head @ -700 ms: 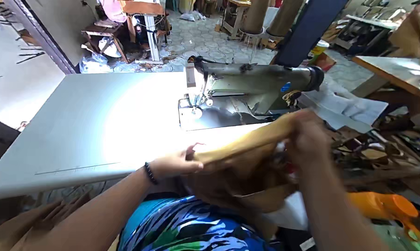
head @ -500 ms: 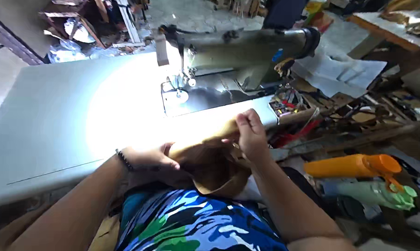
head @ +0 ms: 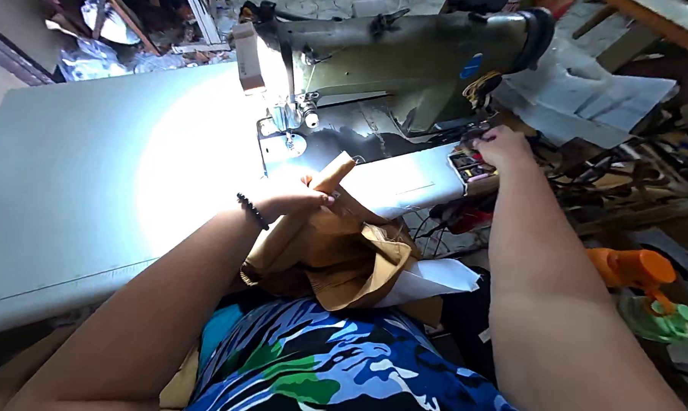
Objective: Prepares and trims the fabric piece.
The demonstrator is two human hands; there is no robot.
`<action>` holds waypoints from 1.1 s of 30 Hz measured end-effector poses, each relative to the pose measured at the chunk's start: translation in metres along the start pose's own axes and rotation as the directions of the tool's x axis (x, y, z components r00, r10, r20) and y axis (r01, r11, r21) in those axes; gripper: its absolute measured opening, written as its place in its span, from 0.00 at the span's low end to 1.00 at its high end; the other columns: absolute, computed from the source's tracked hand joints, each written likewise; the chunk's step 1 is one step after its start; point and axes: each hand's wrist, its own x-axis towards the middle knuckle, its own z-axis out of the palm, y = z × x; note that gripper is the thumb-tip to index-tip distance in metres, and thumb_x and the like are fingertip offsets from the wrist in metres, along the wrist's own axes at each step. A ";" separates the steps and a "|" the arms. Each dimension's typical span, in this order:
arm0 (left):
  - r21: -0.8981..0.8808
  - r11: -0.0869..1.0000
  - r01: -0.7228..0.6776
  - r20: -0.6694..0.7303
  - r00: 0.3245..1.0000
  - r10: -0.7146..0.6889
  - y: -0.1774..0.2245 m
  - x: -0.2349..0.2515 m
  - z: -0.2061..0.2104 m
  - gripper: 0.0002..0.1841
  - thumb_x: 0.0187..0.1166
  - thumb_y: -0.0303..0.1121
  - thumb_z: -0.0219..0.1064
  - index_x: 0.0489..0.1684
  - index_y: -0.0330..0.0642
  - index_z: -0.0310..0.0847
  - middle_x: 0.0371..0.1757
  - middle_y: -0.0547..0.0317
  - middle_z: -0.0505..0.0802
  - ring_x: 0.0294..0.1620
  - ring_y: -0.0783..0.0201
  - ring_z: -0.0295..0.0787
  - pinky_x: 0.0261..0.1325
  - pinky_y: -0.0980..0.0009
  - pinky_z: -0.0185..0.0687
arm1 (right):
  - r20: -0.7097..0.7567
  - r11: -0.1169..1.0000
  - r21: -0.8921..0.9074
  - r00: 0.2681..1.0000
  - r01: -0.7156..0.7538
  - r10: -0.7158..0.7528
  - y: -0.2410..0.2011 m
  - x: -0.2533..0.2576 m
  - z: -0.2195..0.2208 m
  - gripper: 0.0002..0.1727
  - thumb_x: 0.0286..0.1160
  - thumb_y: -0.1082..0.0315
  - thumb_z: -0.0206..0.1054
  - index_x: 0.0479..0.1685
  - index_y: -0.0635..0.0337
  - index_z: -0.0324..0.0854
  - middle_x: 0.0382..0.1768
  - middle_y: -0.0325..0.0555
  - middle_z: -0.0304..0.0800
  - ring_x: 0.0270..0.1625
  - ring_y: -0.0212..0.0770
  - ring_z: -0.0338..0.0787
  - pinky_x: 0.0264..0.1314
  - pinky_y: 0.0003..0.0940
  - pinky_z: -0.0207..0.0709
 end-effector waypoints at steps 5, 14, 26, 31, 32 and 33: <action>0.017 1.000 0.003 0.034 0.999 -0.003 0.007 0.011 -0.001 0.04 0.75 0.27 0.74 0.37 0.37 0.85 0.26 0.61 0.90 0.26 0.71 0.87 0.34 0.74 0.84 | -0.009 0.982 -0.091 0.986 -0.166 0.166 -0.007 0.027 0.005 0.37 0.74 0.57 0.76 0.76 0.74 0.70 0.70 0.82 0.77 0.75 0.78 0.76 0.72 0.77 0.67; -0.044 0.993 -0.109 0.010 0.994 0.109 -0.002 0.018 -0.004 0.06 0.77 0.32 0.74 0.37 0.40 0.86 0.27 0.66 0.91 0.28 0.76 0.87 0.37 0.77 0.84 | -0.040 0.993 -0.093 0.996 -0.078 0.075 0.025 -0.040 -0.027 0.31 0.80 0.60 0.66 0.79 0.68 0.71 0.68 0.85 0.77 0.73 0.85 0.75 0.67 0.87 0.62; -0.039 0.978 -0.203 -0.007 0.979 0.203 0.008 0.023 0.000 0.07 0.78 0.34 0.73 0.35 0.40 0.87 0.27 0.65 0.92 0.28 0.77 0.88 0.37 0.77 0.85 | 0.310 0.785 0.337 0.726 0.519 -0.613 -0.031 -0.206 0.043 0.26 0.75 0.59 0.74 0.70 0.58 0.78 0.52 0.52 0.88 0.52 0.48 0.88 0.55 0.57 0.81; -0.080 0.975 -0.209 0.025 0.977 0.212 0.015 0.011 0.005 0.06 0.77 0.30 0.74 0.35 0.36 0.88 0.28 0.59 0.93 0.29 0.72 0.89 0.38 0.74 0.86 | 0.326 0.747 0.389 0.678 0.539 -0.659 -0.063 -0.201 0.034 0.29 0.75 0.47 0.71 0.69 0.54 0.77 0.45 0.43 0.87 0.41 0.38 0.86 0.44 0.47 0.80; -0.091 0.974 -0.208 0.042 0.976 0.212 0.016 0.010 0.006 0.06 0.78 0.30 0.74 0.35 0.36 0.88 0.28 0.58 0.93 0.29 0.72 0.89 0.38 0.73 0.87 | 0.317 0.738 0.387 0.672 0.553 -0.669 -0.067 -0.201 0.033 0.29 0.74 0.46 0.71 0.69 0.53 0.78 0.44 0.42 0.87 0.41 0.37 0.86 0.43 0.46 0.80; -0.098 0.974 -0.205 0.053 0.976 0.210 0.017 0.008 0.006 0.06 0.78 0.29 0.73 0.35 0.36 0.87 0.28 0.58 0.92 0.29 0.71 0.89 0.38 0.73 0.86 | 0.304 0.725 0.391 0.664 0.567 -0.683 -0.070 -0.202 0.033 0.29 0.74 0.46 0.71 0.68 0.54 0.78 0.45 0.43 0.87 0.41 0.37 0.86 0.43 0.46 0.80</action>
